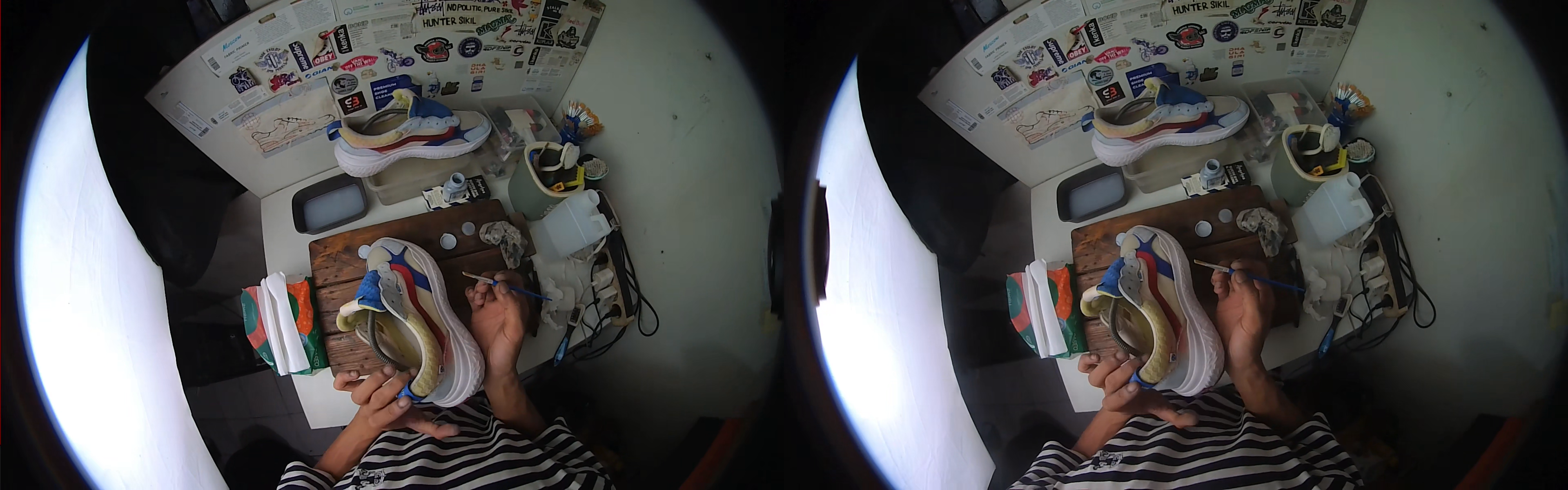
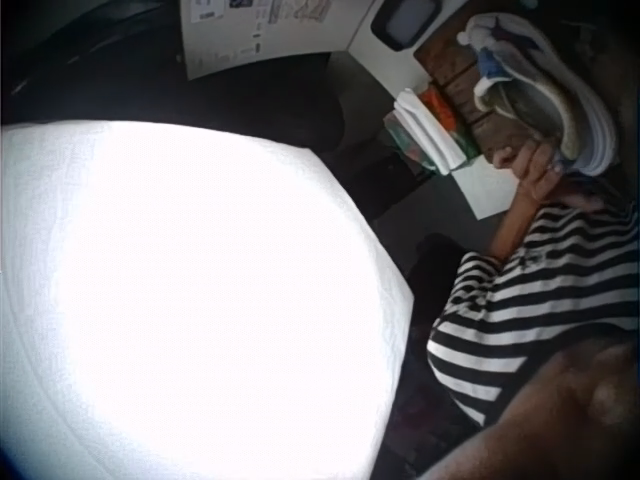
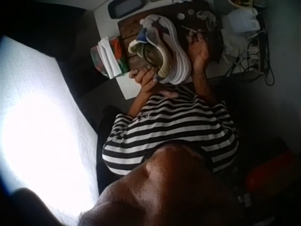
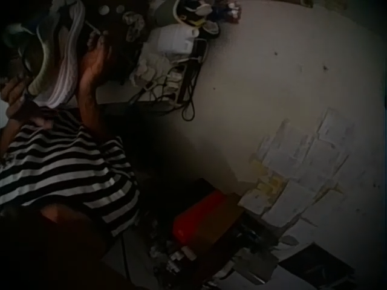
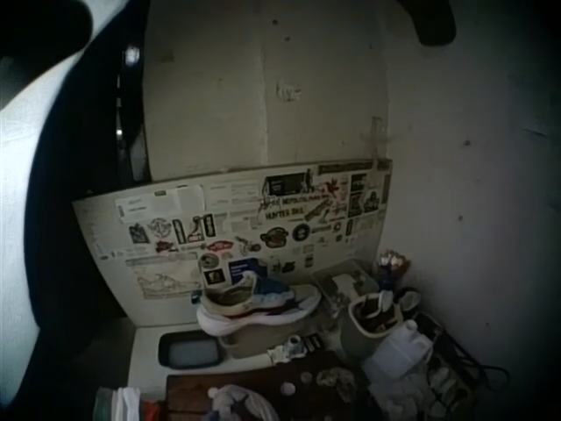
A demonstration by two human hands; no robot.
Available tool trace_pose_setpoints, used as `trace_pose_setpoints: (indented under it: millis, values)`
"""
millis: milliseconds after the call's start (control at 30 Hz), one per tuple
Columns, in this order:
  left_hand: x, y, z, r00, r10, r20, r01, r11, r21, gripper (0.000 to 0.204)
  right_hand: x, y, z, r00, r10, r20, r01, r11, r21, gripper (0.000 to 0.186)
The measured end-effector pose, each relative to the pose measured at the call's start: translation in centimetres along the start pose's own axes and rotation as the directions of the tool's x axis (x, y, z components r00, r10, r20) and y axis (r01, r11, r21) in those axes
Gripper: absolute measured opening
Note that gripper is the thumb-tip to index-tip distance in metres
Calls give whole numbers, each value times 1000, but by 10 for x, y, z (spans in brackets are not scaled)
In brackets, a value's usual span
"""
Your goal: Applying detailed white paint to the midsole and upper edges of a multi-colored sneaker using a fine-tipped paintbrush.
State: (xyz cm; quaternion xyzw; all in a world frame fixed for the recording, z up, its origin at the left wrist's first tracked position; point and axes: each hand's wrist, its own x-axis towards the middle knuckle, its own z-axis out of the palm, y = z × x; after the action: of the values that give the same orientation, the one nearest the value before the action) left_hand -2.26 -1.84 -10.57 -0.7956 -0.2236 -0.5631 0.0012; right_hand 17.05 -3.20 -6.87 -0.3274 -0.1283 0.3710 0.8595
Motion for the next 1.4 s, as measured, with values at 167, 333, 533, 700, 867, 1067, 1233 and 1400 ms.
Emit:
trace_pose_setpoints:
  millis: [167, 333, 533, 700, 867, 1067, 1233, 1400]
  values:
    - [22, 18, -48, 949, -97, 300, 134, 986, -103, 41, 0, 0, -2, 999, 50, -18, -50, 999, -9, 17]
    - [34, 33, -63, 791, -404, 459, 564, 772, -293, 26, 0, 5, -5, 993, 115, 15, -115, 993, 0, 17]
    - [47, 28, -76, 351, -507, 787, 936, 154, -318, 28, -2, 7, -15, 979, 194, 62, -197, 979, 47, 17]
    - [72, 16, -76, 168, -400, 901, 986, 88, -144, 45, -5, 8, -18, 980, 183, 77, -187, 981, 57, 17]
    - [81, 5, -69, 45, -170, 984, 973, 230, -5, 48, -1, 8, -22, 977, 170, 132, -173, 985, 12, 16]
    - [61, 8, -74, 124, -281, 952, 988, 121, -94, 43, 8, 7, -24, 990, 54, 131, -41, 994, -101, 17]
    - [69, -1, -80, 209, -415, 885, 970, 205, -133, 43, 48, 2, -46, 971, -111, 213, 198, 872, -447, 16]
    - [80, -7, -63, 339, -388, 857, 861, 495, -116, 40, 79, 20, -65, 939, -113, 326, 301, 731, -612, 15]
